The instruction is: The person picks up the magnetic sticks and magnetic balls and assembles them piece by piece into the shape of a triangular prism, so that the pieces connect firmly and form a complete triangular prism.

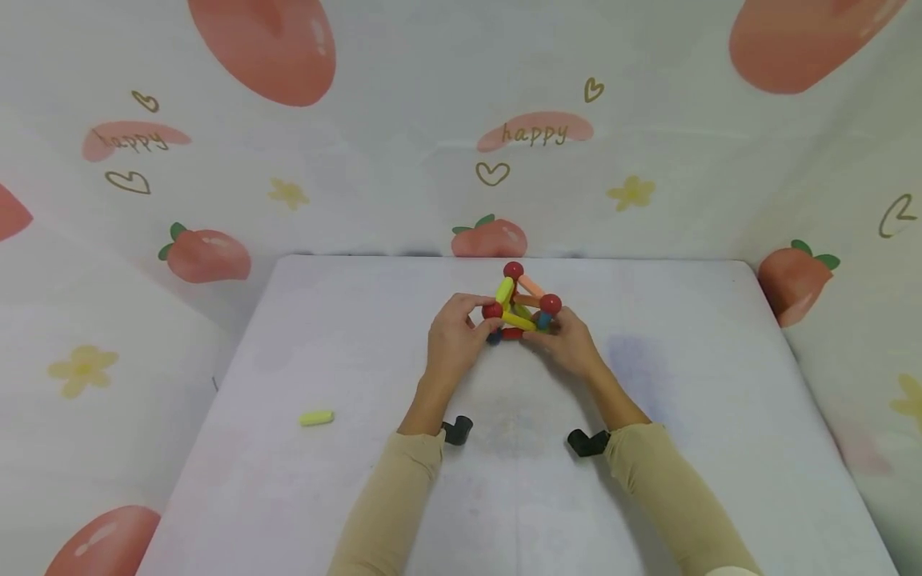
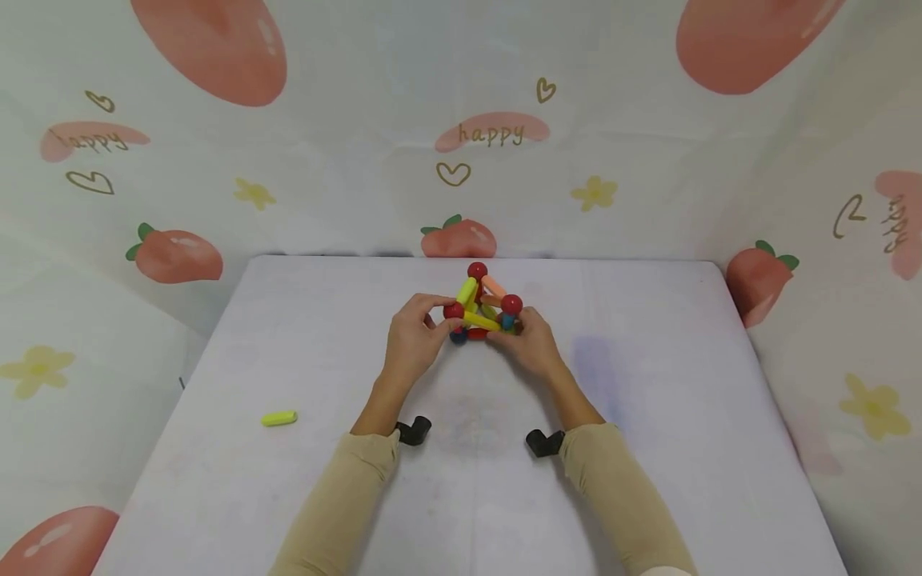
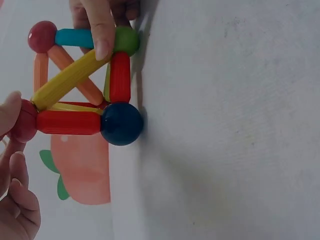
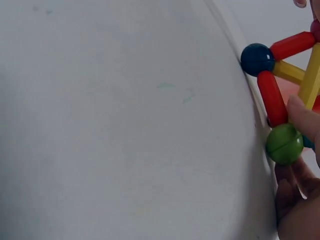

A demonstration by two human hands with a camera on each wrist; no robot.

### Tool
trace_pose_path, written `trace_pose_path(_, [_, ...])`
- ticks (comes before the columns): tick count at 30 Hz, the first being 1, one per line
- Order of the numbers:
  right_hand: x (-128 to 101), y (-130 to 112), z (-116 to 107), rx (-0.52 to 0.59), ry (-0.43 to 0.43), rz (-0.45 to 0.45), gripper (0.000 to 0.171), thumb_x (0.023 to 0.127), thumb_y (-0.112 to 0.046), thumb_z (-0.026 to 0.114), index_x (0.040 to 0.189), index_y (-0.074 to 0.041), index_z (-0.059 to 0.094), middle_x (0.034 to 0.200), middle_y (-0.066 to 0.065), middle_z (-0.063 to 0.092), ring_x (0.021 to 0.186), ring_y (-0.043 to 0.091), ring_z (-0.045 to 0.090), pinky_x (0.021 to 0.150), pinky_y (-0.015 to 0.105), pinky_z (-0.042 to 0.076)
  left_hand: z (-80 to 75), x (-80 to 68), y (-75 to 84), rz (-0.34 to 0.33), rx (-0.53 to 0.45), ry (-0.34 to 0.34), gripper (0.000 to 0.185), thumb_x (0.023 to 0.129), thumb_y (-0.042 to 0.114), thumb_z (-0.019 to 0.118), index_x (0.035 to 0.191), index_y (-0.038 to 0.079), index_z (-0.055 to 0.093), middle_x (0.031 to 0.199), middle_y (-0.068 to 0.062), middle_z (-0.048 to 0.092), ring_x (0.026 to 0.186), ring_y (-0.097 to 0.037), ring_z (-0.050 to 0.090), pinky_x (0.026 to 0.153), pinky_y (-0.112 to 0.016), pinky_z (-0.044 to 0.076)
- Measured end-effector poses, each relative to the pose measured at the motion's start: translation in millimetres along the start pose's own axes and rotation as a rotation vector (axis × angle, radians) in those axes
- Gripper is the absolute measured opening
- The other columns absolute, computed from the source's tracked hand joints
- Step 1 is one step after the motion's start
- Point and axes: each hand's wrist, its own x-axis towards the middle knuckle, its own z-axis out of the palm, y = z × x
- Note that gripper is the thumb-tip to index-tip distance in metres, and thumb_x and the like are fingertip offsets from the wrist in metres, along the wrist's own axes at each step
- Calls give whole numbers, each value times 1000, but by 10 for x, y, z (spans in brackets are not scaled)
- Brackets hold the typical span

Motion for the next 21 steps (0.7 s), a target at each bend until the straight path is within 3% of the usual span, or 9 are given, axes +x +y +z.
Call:
trace_pose_path(3, [10, 27, -37, 13, -39, 11, 40, 91, -32, 78, 121, -10, 63, 121, 14, 64, 113, 32, 58, 103, 52, 48, -3, 11, 24, 9, 13, 9, 36, 85, 31, 83, 120, 22, 74, 114, 2, 72, 75, -14, 54, 66, -23, 48])
trace_pose_path(8, [31, 105, -81, 36, -86, -45, 48, 93, -30, 75, 137, -19, 61, 122, 14, 68, 110, 30, 60, 98, 45, 47, 21, 19, 64, 13, 56, 11, 35, 85, 31, 83, 119, 23, 75, 115, 2, 72, 78, -14, 56, 69, -25, 51])
trace_pose_path(15, [7, 137, -101, 40, -91, -47, 33, 93, -29, 75, 120, -12, 67, 122, 12, 69, 104, 28, 61, 92, 38, 47, 11, -6, 88, -2, 60, 9, 39, 84, 30, 84, 121, 23, 74, 118, 2, 70, 79, -14, 57, 68, -25, 51])
trace_pose_path(18, [6, 135, -120, 36, -95, -43, 34, 93, -28, 76, 123, -13, 68, 119, 12, 67, 103, 28, 59, 92, 37, 46, -104, -22, 50, -16, 22, -29, 47, 85, 34, 83, 129, 25, 69, 124, 3, 67, 80, -13, 55, 67, -24, 49])
trace_pose_path(21, [5, 135, -132, 12, -94, -52, 30, 94, -27, 75, 119, -12, 69, 118, 11, 65, 103, 26, 58, 91, 36, 45, -337, -62, -78, -28, -36, -46, 50, 87, 35, 81, 133, 24, 66, 126, 3, 66, 84, -14, 56, 71, -26, 49])
